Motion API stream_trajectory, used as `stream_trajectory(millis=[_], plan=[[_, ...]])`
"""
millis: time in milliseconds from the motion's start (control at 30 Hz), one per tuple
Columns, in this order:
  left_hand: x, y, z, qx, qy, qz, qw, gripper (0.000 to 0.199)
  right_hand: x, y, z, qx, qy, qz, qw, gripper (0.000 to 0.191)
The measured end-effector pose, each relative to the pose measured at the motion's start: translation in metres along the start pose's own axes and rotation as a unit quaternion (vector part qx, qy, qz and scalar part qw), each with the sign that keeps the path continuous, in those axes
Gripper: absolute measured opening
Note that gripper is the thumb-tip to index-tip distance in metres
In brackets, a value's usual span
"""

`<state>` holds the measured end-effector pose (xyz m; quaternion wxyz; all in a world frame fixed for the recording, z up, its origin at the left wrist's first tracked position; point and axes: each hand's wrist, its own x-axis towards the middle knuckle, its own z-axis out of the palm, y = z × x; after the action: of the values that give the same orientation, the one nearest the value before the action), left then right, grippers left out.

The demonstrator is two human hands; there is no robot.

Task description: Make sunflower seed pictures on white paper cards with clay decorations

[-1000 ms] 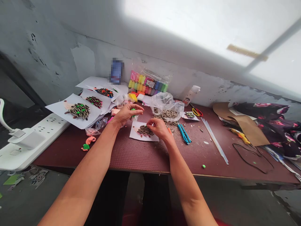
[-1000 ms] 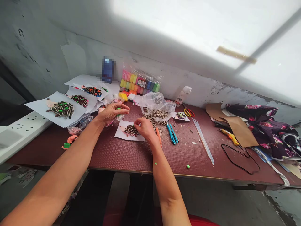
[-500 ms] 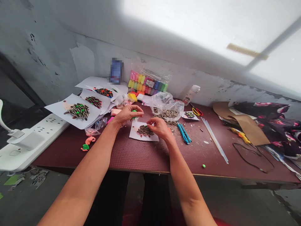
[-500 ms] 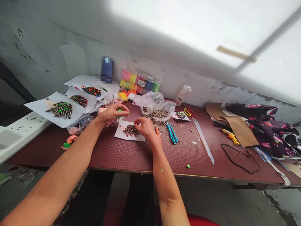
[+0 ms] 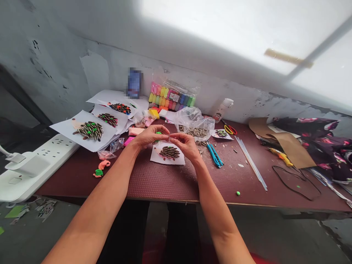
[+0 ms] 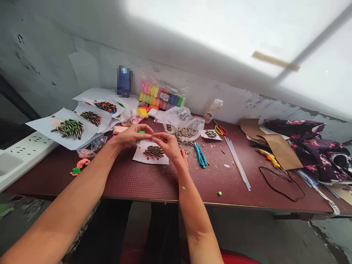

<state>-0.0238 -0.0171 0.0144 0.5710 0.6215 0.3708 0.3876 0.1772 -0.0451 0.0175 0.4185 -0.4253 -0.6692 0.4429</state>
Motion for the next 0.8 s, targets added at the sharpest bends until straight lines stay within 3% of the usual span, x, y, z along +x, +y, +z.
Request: stream_trajectory(millis=[400,633,800], plan=[[-0.009,0.011,0.008,-0.046,-0.036,-0.027,0.998,0.043,-0.002,-0.004,0.001,0.006,0.009,-0.001,1.0,0.031],[-0.002,0.003,-0.003,-0.01,0.048,-0.002,0.999,0.035,-0.017,0.003,-0.005,-0.133,0.016,0.013,0.991,0.018],[-0.001,0.001,-0.003,-0.004,0.073,0.007,0.997,0.034,-0.028,0.001,0.0,-0.222,0.007,-0.018,0.975,0.006]])
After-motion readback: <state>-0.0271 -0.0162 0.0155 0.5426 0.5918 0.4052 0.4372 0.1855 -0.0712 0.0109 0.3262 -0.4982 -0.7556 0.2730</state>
